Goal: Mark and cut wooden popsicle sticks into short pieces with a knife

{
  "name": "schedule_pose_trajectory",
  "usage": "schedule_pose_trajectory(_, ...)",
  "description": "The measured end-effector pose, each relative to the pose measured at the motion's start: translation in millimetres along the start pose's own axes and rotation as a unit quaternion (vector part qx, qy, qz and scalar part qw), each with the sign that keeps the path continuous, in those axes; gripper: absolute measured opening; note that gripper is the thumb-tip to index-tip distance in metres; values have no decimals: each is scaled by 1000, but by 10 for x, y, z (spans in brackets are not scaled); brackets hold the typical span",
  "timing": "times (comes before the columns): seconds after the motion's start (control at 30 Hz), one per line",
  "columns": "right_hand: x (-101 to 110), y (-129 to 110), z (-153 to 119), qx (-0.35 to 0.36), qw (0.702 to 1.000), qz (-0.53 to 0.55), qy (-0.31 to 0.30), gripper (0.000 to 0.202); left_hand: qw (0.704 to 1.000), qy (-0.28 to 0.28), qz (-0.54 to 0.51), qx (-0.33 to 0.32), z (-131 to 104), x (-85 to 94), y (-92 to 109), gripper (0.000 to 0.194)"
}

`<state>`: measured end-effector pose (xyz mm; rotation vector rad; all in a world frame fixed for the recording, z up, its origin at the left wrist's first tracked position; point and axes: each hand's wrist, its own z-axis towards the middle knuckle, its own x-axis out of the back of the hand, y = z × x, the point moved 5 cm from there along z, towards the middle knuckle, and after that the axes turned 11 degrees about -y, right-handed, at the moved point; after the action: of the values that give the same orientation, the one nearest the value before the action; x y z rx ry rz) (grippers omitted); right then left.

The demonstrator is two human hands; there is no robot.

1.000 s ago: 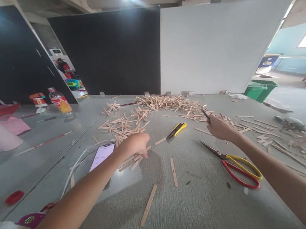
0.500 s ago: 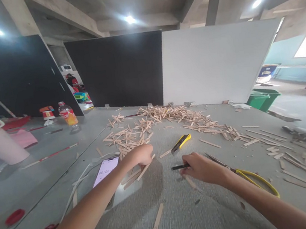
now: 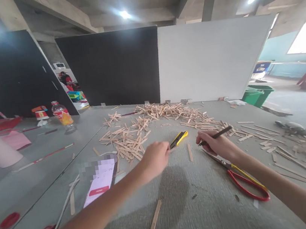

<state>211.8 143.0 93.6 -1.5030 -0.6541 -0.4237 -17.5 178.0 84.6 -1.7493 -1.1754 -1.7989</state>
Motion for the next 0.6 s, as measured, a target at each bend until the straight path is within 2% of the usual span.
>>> schedule_pose_trajectory(0.1, -80, 15, -159, 12, 1000, -2, -19, 35, 999, -2, 18, -47, -94, -196, 305, 24)
schedule_pose_trajectory(0.2, -111, 12, -309, 53, 997, -49, -7, 32, 994, -10, 45, -100, -230, -436, 570, 5)
schedule_pose_trajectory(0.23, -108, 10, -346, 64, 996, -67, -2, 32, 991, -14, 56, -117, -284, -521, 651, 4)
schedule_pose_trajectory(0.33, -74, 27, -401, 66, 993, -93, 4, 33, 978, -39, 93, -182, -446, -775, 875, 22)
schedule_pose_trajectory(0.37, -57, 37, -405, 62, 994, -94, 7, 32, 973, -45, 102, -200, -485, -844, 930, 20)
schedule_pose_trajectory(0.43, -25, 56, -406, 61, 993, -99, 17, 31, 969, -49, 117, -212, -512, -936, 978, 16)
schedule_pose_trajectory(0.5, -11, 87, -404, 59, 992, -106, 20, 31, 970, -49, 125, -202, -460, -962, 940, 15)
schedule_pose_trajectory(0.6, -23, 151, -403, 53, 992, -112, 11, 32, 980, -43, 123, -150, -250, -853, 706, 12)
